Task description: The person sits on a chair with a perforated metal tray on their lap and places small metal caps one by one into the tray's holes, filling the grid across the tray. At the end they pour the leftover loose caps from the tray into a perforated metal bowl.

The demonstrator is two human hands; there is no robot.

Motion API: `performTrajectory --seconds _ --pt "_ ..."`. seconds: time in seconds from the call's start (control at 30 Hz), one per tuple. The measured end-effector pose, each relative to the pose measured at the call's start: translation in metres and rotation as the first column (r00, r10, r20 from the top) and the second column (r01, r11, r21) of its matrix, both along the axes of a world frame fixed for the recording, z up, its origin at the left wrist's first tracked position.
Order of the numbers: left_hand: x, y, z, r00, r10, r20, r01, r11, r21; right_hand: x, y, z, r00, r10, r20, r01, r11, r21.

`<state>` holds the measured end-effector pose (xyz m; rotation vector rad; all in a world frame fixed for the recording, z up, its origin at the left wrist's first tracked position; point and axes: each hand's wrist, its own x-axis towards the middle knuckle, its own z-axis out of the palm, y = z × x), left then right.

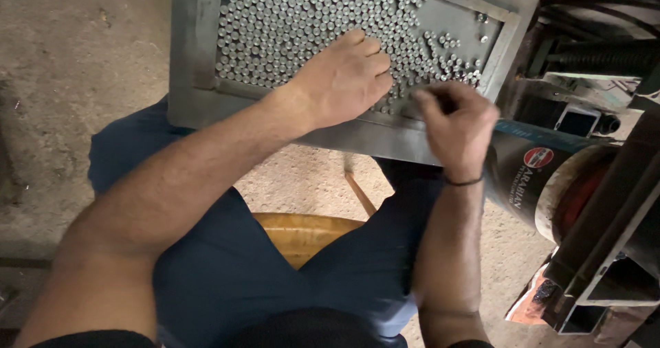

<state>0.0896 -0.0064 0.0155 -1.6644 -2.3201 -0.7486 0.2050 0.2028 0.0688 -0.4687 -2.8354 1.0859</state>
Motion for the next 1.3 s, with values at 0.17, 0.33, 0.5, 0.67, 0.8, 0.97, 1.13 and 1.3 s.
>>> performTrajectory --seconds 0.17,0.33,0.5,0.67,0.8,0.97,1.13,1.3 --pt "-0.005 0.002 -0.002 0.999 0.033 0.026 -0.034 0.997 0.074 0.001 0.024 -0.010 0.975 -0.026 -0.222 0.098 0.942 0.320" --pt "-0.029 -0.003 0.000 0.988 0.149 0.037 -0.152 0.983 0.101 -0.007 -0.005 -0.018 0.979 0.014 -0.203 0.034 0.972 0.233" --pt "-0.041 -0.018 0.004 0.975 0.211 0.066 -0.220 0.957 0.191 -0.003 -0.040 -0.011 0.981 0.099 -0.170 -0.070 0.983 0.168" --pt "-0.020 -0.001 0.003 0.996 0.071 0.045 -0.073 0.996 0.044 -0.005 -0.016 -0.005 0.979 0.104 -0.176 -0.078 0.986 0.149" --pt "0.001 0.004 0.001 0.997 -0.005 0.080 -0.002 0.996 0.090 -0.002 0.009 -0.002 0.983 0.026 -0.183 0.020 0.969 0.247" --pt "0.007 0.009 0.000 0.993 -0.013 0.113 0.006 0.998 0.059 0.002 0.000 -0.007 0.992 0.043 -0.117 -0.022 0.983 0.181" --pt "0.010 0.015 0.000 0.997 0.002 0.079 -0.010 0.996 0.094 0.002 -0.011 -0.005 0.996 0.051 -0.074 -0.047 0.998 0.045" --pt "0.008 0.016 -0.001 0.995 0.032 0.099 -0.034 0.999 0.021 0.001 0.001 0.011 0.999 0.028 -0.029 -0.025 0.995 0.101"
